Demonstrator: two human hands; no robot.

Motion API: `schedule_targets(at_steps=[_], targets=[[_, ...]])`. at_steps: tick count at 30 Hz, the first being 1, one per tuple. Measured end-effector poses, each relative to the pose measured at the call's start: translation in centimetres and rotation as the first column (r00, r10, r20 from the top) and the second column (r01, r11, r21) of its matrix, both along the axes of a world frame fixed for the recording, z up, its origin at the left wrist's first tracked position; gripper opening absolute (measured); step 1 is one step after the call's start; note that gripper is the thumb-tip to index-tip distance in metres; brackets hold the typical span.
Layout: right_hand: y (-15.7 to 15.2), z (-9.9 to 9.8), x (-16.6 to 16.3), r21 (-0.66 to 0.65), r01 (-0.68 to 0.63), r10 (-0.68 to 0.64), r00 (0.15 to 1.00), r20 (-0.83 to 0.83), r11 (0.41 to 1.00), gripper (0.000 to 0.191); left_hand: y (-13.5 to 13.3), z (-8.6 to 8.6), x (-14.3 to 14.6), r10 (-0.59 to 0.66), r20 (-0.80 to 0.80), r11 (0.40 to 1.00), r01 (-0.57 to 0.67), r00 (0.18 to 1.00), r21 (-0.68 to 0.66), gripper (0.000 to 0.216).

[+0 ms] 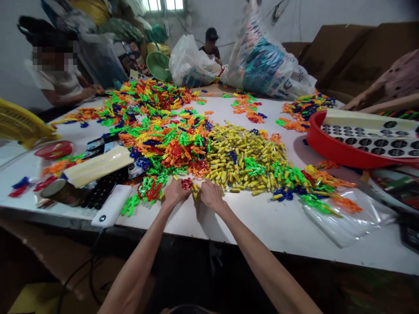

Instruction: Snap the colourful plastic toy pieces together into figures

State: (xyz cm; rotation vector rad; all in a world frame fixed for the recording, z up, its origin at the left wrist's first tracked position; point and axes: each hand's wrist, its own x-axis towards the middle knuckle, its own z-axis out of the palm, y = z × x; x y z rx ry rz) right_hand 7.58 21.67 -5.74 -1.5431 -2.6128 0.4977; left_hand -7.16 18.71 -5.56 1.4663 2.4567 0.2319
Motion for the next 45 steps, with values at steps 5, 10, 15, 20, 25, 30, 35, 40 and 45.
schedule_targets(at_steps=[5,10,15,20,25,30,35,40,45], targets=[[-0.5,-1.3,2.5,-0.113,0.139,-0.157,0.973,-0.169,0.984,0.018,-1.4,-0.3,1.3,0.076,0.157,0.989,-0.095,0.985,0.116,0.044],[-1.8,-2.9,5.2,-0.364,0.202,-0.350,0.845,-0.406,0.909,0.017,-2.0,-0.5,1.9,0.016,0.502,0.948,-0.174,0.865,0.268,0.023],[-2.9,-1.7,7.4,-0.637,0.103,-0.544,0.634,-0.550,0.764,0.012,-4.2,-0.2,3.7,-0.109,0.936,0.909,-0.347,0.336,0.230,0.034],[-4.5,0.5,7.9,-0.765,-0.165,-0.735,0.214,-0.644,0.623,0.021,-5.9,0.4,6.6,-0.116,0.979,0.862,-0.472,0.169,0.184,0.030],[-6.2,0.1,8.5,-0.734,-0.045,-0.710,0.220,-0.669,0.678,0.020,-6.0,1.0,8.5,-0.066,0.996,0.877,-0.480,-0.053,0.033,0.031],[-6.7,-0.6,9.7,-0.801,-0.211,-0.812,0.052,-0.582,0.560,0.025,-6.1,0.9,10.0,-0.083,0.993,0.887,-0.461,-0.089,0.033,0.031],[-6.6,-0.3,9.9,-0.799,-0.279,-0.836,-0.024,-0.549,0.533,0.029,-5.9,0.3,11.3,-0.111,0.983,0.858,-0.513,-0.145,0.021,0.030],[-6.6,-0.4,10.1,-0.785,-0.336,-0.842,-0.052,-0.536,0.521,0.028,-5.9,0.2,11.6,-0.078,0.960,0.877,-0.476,-0.270,-0.063,0.026],[-6.6,-0.7,10.3,-0.786,-0.342,-0.849,-0.075,-0.523,0.514,0.028,-6.0,0.3,11.7,-0.043,0.923,0.904,-0.407,-0.384,-0.127,0.017]])
